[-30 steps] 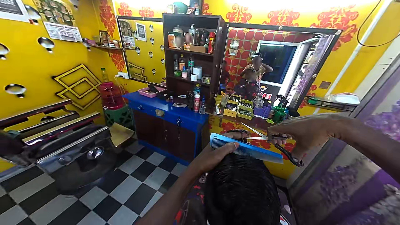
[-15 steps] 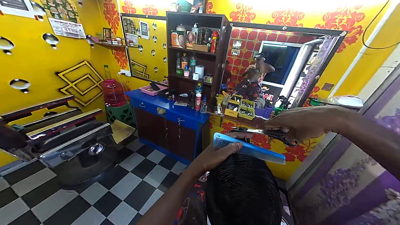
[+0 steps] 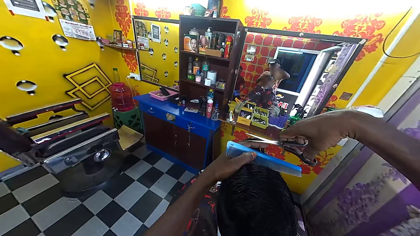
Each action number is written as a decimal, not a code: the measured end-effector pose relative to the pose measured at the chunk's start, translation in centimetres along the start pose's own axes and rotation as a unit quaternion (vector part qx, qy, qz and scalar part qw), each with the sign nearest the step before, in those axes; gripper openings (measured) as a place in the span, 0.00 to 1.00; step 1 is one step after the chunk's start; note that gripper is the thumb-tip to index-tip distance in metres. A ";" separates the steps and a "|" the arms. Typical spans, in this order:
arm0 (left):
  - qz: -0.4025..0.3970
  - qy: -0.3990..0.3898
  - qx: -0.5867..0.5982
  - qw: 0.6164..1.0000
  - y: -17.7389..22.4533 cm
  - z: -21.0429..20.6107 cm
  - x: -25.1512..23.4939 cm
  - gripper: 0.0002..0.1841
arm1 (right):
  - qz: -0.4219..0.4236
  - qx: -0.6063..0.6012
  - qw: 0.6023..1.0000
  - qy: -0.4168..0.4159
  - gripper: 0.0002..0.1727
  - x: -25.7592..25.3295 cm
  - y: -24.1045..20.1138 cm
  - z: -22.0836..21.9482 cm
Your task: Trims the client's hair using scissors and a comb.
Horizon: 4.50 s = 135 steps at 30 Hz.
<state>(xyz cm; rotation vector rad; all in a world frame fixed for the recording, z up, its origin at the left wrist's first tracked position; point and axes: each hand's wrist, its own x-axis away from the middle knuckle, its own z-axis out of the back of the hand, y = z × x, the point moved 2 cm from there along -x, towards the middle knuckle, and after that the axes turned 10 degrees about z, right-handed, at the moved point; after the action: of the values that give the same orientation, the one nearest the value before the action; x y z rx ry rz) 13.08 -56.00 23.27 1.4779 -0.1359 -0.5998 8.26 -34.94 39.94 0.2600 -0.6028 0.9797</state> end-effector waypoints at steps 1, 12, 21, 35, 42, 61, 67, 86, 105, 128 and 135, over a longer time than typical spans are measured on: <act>-0.001 -0.001 0.002 1.000 0.0 0.0 0.0 0.21 | -0.015 0.011 1.000 -0.004 0.23 0.0 -0.4 0.3; -0.033 -0.014 -0.010 0.999 0.6 -0.1 0.1 0.22 | 0.044 -0.377 0.847 0.372 0.16 -0.9 4.2 -7.4; -0.015 -0.019 0.040 0.999 -0.2 0.1 0.0 0.28 | 0.081 -0.386 0.785 0.478 0.20 -2.1 -1.0 -12.8; -0.064 -0.126 0.077 0.987 1.4 0.1 0.8 0.56 | 0.010 -0.528 0.780 0.336 0.09 -1.4 1.8 -8.8; -0.142 -0.040 0.072 0.986 1.1 2.6 2.2 0.52 | 0.090 -0.541 0.807 0.220 0.11 -0.7 -0.1 -8.3; -0.189 -0.156 -0.018 0.969 -0.3 -0.8 2.1 0.35 | 0.106 -0.621 0.727 0.275 0.11 1.7 -2.5 -10.5; -0.185 -0.116 -0.037 0.975 0.2 -0.7 1.1 0.46 | 0.114 -0.629 0.714 0.286 0.11 2.0 -1.8 -10.1; -0.084 0.025 0.076 0.993 0.6 -1.4 2.5 0.41 | 0.153 -0.442 0.824 0.320 0.17 3.1 -4.8 -8.7; -0.039 -0.041 0.049 0.997 0.7 -0.9 1.5 0.21 | -0.063 -0.304 0.941 0.133 0.17 6.0 0.8 -7.8; -0.015 -0.027 0.028 0.999 1.0 -1.0 2.0 0.21 | -0.028 -0.038 0.998 0.028 0.25 2.6 -1.0 -3.7; -0.024 -0.044 0.005 0.999 1.2 -1.1 2.0 0.22 | -0.037 -0.022 0.999 0.030 0.22 3.1 -2.1 -3.2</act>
<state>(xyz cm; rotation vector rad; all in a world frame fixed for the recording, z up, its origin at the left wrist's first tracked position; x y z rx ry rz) 15.57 -55.98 23.81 1.4677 -0.1719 -0.7037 12.48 -32.41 39.29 0.2108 -0.5557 0.8983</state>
